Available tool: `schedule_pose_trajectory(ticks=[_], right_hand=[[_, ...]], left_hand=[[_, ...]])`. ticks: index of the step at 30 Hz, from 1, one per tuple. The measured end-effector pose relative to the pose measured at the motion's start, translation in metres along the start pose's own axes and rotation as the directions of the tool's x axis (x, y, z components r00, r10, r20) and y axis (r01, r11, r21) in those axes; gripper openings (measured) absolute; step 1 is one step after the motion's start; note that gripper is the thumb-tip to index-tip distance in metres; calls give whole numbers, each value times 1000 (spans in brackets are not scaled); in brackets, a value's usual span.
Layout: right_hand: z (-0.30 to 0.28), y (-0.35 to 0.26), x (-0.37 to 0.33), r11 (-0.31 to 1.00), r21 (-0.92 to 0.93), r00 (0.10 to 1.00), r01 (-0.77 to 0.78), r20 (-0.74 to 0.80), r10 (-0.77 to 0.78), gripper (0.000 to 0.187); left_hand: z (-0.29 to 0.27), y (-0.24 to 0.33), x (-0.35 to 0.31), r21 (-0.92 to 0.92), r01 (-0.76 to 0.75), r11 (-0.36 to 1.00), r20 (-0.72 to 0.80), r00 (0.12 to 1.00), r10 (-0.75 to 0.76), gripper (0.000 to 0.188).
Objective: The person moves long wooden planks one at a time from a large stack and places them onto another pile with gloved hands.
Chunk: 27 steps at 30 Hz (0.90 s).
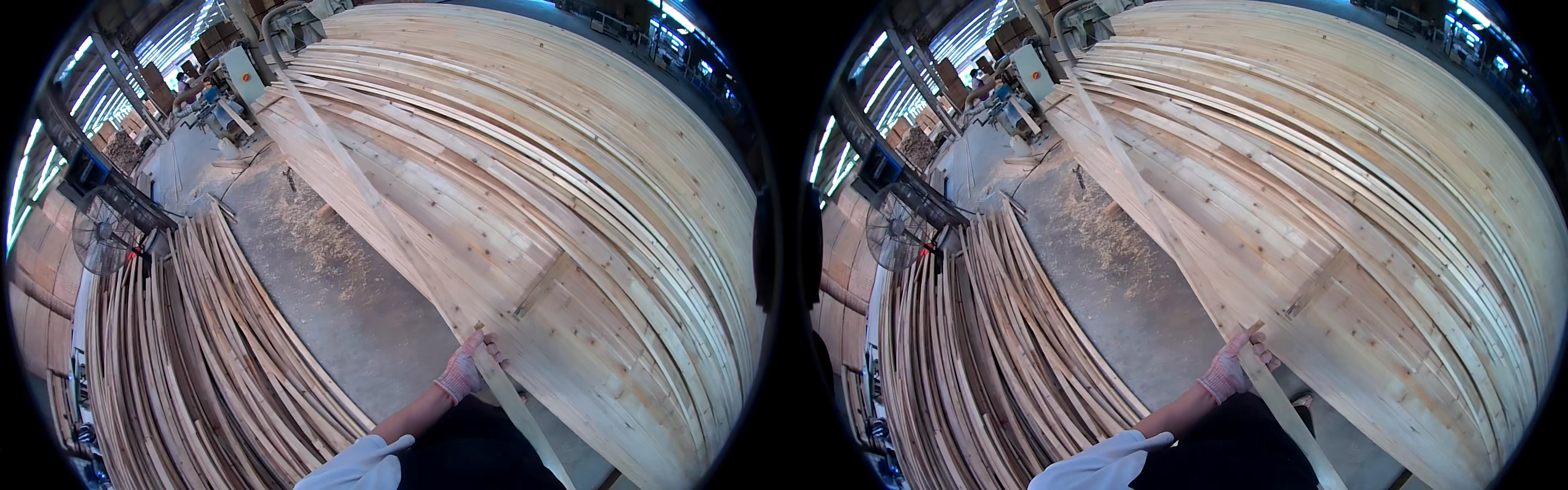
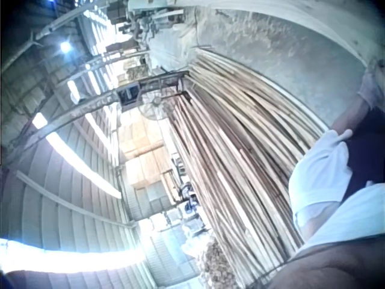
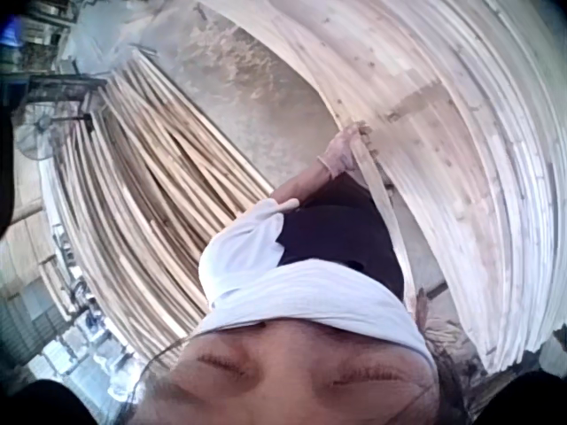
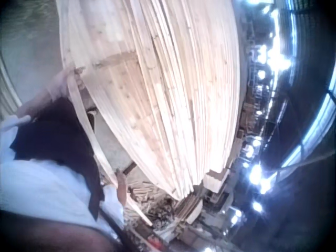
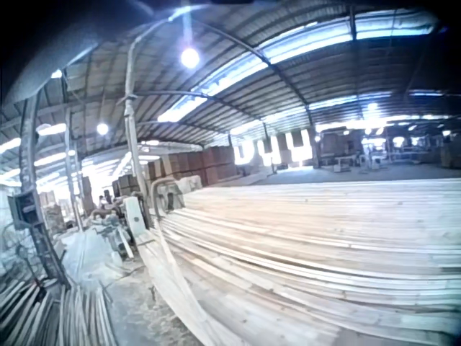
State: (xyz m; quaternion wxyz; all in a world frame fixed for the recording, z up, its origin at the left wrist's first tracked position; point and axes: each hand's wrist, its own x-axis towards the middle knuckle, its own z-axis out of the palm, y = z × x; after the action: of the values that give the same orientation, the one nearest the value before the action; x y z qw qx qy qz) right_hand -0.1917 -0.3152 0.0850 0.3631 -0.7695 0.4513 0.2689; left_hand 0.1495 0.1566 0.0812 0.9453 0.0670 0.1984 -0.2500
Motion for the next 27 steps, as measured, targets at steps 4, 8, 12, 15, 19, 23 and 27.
schedule_pose_trajectory(ticks=[4, 8, 12, 15, 19, 23, 27], right_hand=[[-5, 44, 1, 1000, 23, 987, -6, -157, 9, 41], [-15, 62, 22, 998, 22, 980, 51, -194, -46, 37], [-42, 87, 62, 995, -88, 981, 36, -186, -52, 51], [-58, 62, 52, 997, 49, 977, 53, -211, -41, 55], [-89, 64, 54, 992, -47, 982, 115, -145, -121, 56], [-114, 104, 97, 973, -160, 970, 168, -149, -192, 56], [-118, 115, 137, 957, -191, 936, 220, -234, -262, 55]], left_hand=[[10, -7, -15, 26, -69, 997, 24, 997, 68, 26], [3, -15, -21, -10, -57, 998, -18, 998, 56, 24], [13, -38, -29, 32, -113, 993, -170, 979, 116, 22], [2, -59, -32, 8, -150, 989, -157, 976, 150, 22], [-8, -86, -34, -3, -164, 986, -125, 979, 162, 21], [-41, -109, -22, -58, -163, 985, 170, 970, 171, 25], [-36, -130, -28, 121, -237, 964, -191, 947, 256, 32]])
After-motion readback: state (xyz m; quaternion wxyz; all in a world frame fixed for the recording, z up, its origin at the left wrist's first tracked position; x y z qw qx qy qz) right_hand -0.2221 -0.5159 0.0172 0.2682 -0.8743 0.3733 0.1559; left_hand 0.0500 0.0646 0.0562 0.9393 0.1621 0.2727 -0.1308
